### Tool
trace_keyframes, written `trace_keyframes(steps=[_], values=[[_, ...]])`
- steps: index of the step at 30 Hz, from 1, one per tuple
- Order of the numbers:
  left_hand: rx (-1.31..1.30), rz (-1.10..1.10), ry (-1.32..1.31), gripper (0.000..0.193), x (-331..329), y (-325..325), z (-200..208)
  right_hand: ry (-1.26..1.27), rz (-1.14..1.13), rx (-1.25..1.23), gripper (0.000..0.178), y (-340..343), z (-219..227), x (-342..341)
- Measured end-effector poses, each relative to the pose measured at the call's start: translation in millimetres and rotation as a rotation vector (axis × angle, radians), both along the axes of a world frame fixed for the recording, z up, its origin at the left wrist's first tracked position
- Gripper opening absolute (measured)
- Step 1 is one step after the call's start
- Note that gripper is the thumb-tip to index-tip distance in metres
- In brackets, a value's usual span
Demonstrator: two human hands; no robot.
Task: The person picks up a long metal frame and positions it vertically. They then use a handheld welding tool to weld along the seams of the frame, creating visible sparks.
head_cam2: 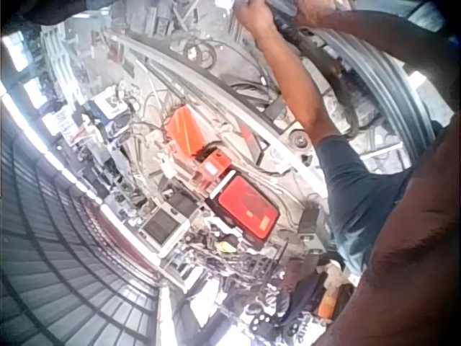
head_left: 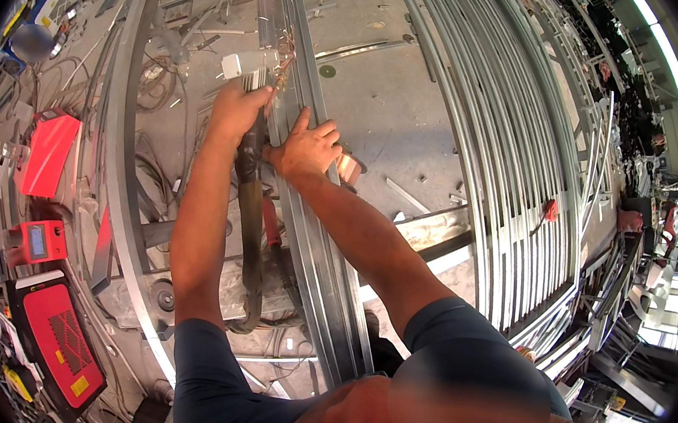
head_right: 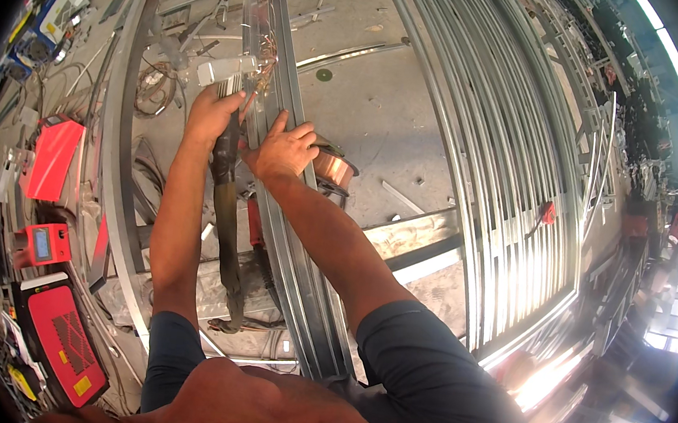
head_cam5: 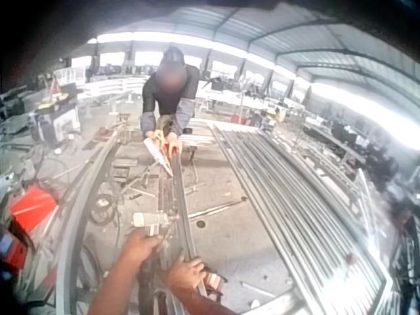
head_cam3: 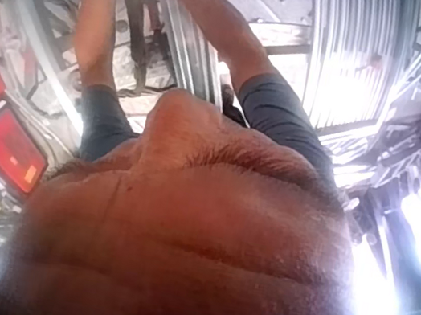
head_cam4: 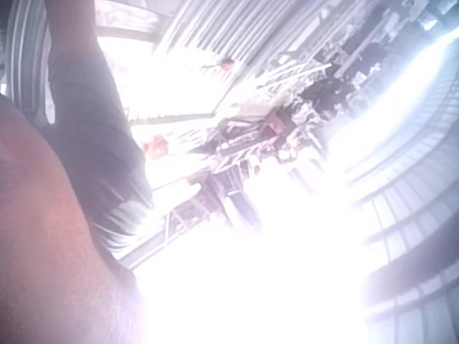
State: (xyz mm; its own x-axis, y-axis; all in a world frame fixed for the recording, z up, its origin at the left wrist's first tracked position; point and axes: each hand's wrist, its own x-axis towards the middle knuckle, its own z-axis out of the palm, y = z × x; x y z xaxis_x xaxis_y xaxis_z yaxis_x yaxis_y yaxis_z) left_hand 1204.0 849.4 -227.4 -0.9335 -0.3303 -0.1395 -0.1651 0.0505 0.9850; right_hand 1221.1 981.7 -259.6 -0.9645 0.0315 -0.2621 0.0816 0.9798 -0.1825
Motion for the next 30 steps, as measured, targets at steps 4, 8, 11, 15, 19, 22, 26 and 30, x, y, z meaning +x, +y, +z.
trace_keyframes(steps=[4,8,11,15,19,22,26,30], values=[[-0.043,0.008,-0.04,0.022,0,-1,-4,-0.006,0.006,0.004,0.114,0,1,0],[-0.017,-0.018,-0.005,0.021,4,1,0,0.011,0.007,0.013,0.113,0,0,1],[-0.009,-0.018,0.008,0.02,7,4,2,-0.005,0.008,0.012,0.114,0,0,0],[-0.042,-0.024,0.006,0.019,7,3,-3,-0.001,0.015,0.01,0.115,0,-1,-1],[-0.043,-0.033,0.056,0.02,8,0,-7,-0.002,0.018,-0.016,0.113,0,0,-1],[-0.071,-0.011,0.07,0.022,19,0,7,0.022,0.023,-0.033,0.113,1,0,-2],[-0.204,0.04,0.185,0.028,38,0,38,0.094,-0.002,-0.063,0.115,9,-15,-2],[-0.398,0.023,0.098,0.037,64,18,66,0.092,0.013,-0.051,0.106,4,-11,2]])
